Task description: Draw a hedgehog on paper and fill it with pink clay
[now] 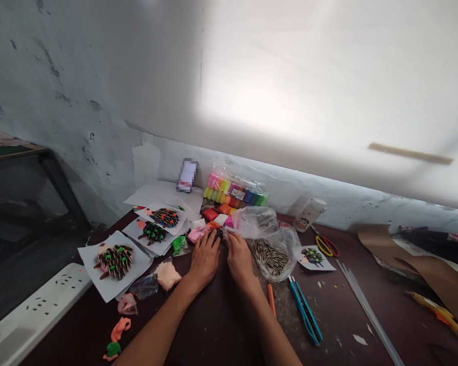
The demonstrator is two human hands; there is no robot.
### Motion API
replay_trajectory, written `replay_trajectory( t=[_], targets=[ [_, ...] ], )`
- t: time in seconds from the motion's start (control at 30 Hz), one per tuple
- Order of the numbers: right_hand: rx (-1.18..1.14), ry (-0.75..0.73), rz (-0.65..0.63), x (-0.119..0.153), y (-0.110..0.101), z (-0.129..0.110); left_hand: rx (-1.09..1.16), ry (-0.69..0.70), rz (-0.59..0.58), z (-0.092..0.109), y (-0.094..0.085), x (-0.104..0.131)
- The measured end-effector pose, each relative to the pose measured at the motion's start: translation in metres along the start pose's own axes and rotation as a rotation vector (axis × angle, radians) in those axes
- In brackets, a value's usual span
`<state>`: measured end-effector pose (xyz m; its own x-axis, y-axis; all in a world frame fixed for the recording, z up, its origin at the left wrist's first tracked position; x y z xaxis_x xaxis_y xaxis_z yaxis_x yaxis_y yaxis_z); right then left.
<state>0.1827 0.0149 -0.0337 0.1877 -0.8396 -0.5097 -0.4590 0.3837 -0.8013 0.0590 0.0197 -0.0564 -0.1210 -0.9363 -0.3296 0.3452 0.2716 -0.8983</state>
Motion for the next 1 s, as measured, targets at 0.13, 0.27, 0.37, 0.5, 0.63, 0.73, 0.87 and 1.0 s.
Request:
replay_trajectory(
  t=[0.13, 0.27, 0.37, 0.5, 0.63, 0.73, 0.87, 1.0],
  targets=[
    [0.159, 0.140, -0.083, -0.019, -0.001, 0.016, 0.010, -0.010, -0.017, -0.001, 0.001, -0.001],
    [0.275, 0.145, -0.216, -0.033, -0.009, 0.022, 0.031, -0.018, -0.028, -0.001, 0.001, -0.001],
    [0.395, 0.142, -0.291, -0.043, -0.012, 0.020, 0.041, -0.019, -0.024, 0.000, 0.001, -0.001],
    [0.488, 0.107, -0.372, -0.052, -0.011, 0.016, 0.052, -0.022, -0.012, 0.000, 0.001, -0.001],
    [0.509, 0.092, -0.388, -0.055, -0.010, 0.016, 0.049, -0.027, -0.029, 0.000, 0.001, -0.002],
    [0.519, 0.086, -0.405, -0.055, -0.010, 0.017, 0.054, -0.022, -0.039, 0.001, 0.000, -0.002],
    [0.526, 0.091, -0.431, -0.058, -0.010, 0.018, 0.058, -0.019, -0.029, 0.000, -0.001, -0.002],
    [0.526, 0.091, -0.451, -0.061, -0.011, 0.020, 0.053, -0.020, -0.027, 0.001, -0.001, -0.002]
  ],
)
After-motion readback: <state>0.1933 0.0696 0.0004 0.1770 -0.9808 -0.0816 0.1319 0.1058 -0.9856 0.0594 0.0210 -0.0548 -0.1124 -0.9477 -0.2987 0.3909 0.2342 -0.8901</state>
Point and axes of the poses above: each hand's wrist, its own x-axis away from the middle knuckle, its own y-axis out of the palm, z = x × y, the point moved 2 cm from there along -x, towards the middle knuckle, and after that the axes turned 10 degrees about -y, right-handed, at the moved point
